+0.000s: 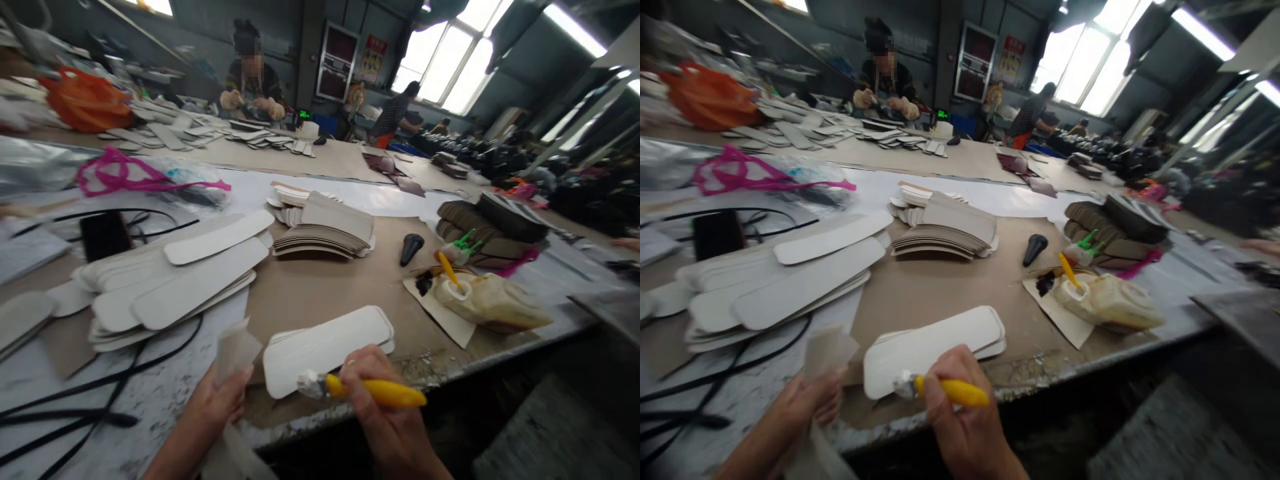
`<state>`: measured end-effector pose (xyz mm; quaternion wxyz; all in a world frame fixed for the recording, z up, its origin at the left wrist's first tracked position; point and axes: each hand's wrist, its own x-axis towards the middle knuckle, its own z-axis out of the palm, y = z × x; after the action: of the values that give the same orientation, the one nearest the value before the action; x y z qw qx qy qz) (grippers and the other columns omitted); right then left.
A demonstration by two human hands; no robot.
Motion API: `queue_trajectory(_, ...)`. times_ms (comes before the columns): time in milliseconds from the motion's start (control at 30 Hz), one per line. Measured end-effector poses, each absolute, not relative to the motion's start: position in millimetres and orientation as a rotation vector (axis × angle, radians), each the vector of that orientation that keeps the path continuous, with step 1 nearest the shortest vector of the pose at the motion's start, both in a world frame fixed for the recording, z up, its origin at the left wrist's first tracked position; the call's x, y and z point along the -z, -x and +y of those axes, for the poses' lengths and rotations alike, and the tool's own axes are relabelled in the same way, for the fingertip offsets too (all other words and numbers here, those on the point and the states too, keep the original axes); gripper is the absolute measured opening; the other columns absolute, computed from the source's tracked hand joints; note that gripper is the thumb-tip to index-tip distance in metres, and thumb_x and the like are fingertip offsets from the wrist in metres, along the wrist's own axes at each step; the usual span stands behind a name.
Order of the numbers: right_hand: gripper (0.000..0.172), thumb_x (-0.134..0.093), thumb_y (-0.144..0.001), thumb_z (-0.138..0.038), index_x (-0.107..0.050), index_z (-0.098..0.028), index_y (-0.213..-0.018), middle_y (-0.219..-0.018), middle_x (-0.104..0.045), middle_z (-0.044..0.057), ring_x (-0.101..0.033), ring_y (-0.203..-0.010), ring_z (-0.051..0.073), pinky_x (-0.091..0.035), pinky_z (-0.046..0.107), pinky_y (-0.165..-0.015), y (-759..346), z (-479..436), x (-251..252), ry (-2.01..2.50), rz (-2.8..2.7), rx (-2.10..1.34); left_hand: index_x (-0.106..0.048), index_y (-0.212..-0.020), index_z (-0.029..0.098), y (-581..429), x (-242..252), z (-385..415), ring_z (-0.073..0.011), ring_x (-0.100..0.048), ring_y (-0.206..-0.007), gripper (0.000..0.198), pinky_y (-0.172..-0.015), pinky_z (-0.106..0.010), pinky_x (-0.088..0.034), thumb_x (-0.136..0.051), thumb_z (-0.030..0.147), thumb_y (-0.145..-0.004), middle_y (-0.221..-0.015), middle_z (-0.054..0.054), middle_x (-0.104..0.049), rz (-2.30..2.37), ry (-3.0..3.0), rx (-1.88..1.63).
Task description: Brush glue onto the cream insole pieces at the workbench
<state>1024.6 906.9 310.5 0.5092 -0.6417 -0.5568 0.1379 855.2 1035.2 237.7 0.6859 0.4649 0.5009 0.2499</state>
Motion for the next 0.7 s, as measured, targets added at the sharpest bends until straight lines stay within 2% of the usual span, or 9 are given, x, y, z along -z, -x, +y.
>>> queue_trajectory(67, 0.022, -0.038, -0.091, -0.029, -0.051, -0.022, -0.075, -0.077, -0.053, 0.003, -0.053, -0.078, 0.017, -0.045, 0.029, -0.070, -1026.3, 910.0, -310.8, 1.537, -1.246, -0.461, -0.053, -0.076, 0.016, -848.9, -253.6, 1028.1, -0.0054, -0.026, -0.042, 0.049, -0.040, -0.018, -0.025, -0.069, 0.058, -0.056, -0.048, 0.010, -0.030, 0.958, -0.780, -0.470)
queue_trajectory(233, 0.029, -0.042, -0.088, -0.044, -0.051, -0.020, -0.075, -0.063, -0.047, -0.002, -0.046, -0.058, 0.013, -0.040, 0.024, -0.056, -1014.5, 928.7, -299.3, 1.564, -1.201, -0.711, -0.055, -0.072, 0.015, -851.5, -285.8, 999.3, -0.0073, -0.037, -0.040, 0.038, -0.045, -0.022, -0.034, -0.063, 0.053, -0.070, -0.044, 0.005, -0.043, 0.701, -0.710, -0.350)
queue_trajectory(333, 0.030, -0.055, -0.079, -0.049, -0.054, -0.019, -0.078, -0.062, -0.048, -0.003, -0.045, -0.057, 0.013, -0.040, 0.024, -0.056, -999.4, 935.0, -296.2, 1.581, -1.180, -0.860, -0.055, -0.059, 0.014, -856.9, -289.7, 986.0, -0.0096, -0.041, -0.038, 0.045, -0.043, -0.023, -0.032, -0.057, 0.057, -0.072, -0.041, 0.001, -0.047, 0.775, -0.890, -0.390)
queue_trajectory(400, 0.031, -0.057, -0.076, -0.047, -0.052, -0.018, -0.070, -0.060, -0.047, -0.003, -0.044, -0.056, 0.012, -0.039, 0.024, -0.055, -994.4, 934.5, -296.1, 1.588, -1.126, -0.888, -0.053, -0.051, 0.014, -858.7, -289.6, 980.5, -0.0105, -0.045, -0.041, 0.050, -0.045, -0.023, -0.032, -0.054, 0.059, -0.074, -0.043, -0.002, -0.051, 0.825, -1.034, -0.406)
queue_trajectory(500, 0.033, -0.054, -0.079, -0.046, -0.049, -0.018, -0.063, -0.059, -0.044, -0.003, -0.041, -0.054, 0.011, -0.037, 0.022, -0.051, -998.4, 925.9, -294.2, 1.590, -1.013, -0.776, -0.057, -0.057, 0.014, -856.0, -286.3, 973.9, -0.0110, -0.046, -0.044, 0.043, -0.047, -0.023, -0.034, -0.059, 0.055, -0.072, -0.046, -0.002, -0.053, 0.796, -1.115, -0.326)
queue_trajectory(633, 0.033, -0.059, -0.075, -0.050, -0.051, -0.019, -0.070, -0.053, -0.036, -0.006, -0.031, -0.045, 0.008, -0.028, 0.020, -0.039, -1014.5, 907.6, -284.6, 1.619, -0.780, -0.779, -0.054, -0.062, 0.015, -844.7, -271.0, 962.4, -0.0098, -0.043, -0.047, 0.040, -0.048, -0.022, -0.031, -0.066, 0.052, -0.066, -0.050, 0.001, -0.050, 0.792, -1.116, -0.211)
queue_trajectory(700, 0.037, -0.061, -0.073, -0.054, -0.051, -0.018, -0.073, -0.052, -0.035, -0.007, -0.030, -0.043, 0.008, -0.027, 0.019, -0.038, -1020.8, 898.8, -280.3, 1.635, -0.652, -0.832, -0.055, -0.066, 0.014, -839.4, -261.0, 956.4, -0.0096, -0.042, -0.053, 0.041, -0.052, -0.022, -0.031, -0.070, 0.052, -0.061, -0.057, 0.001, -0.048, 0.806, -1.087, -0.241)
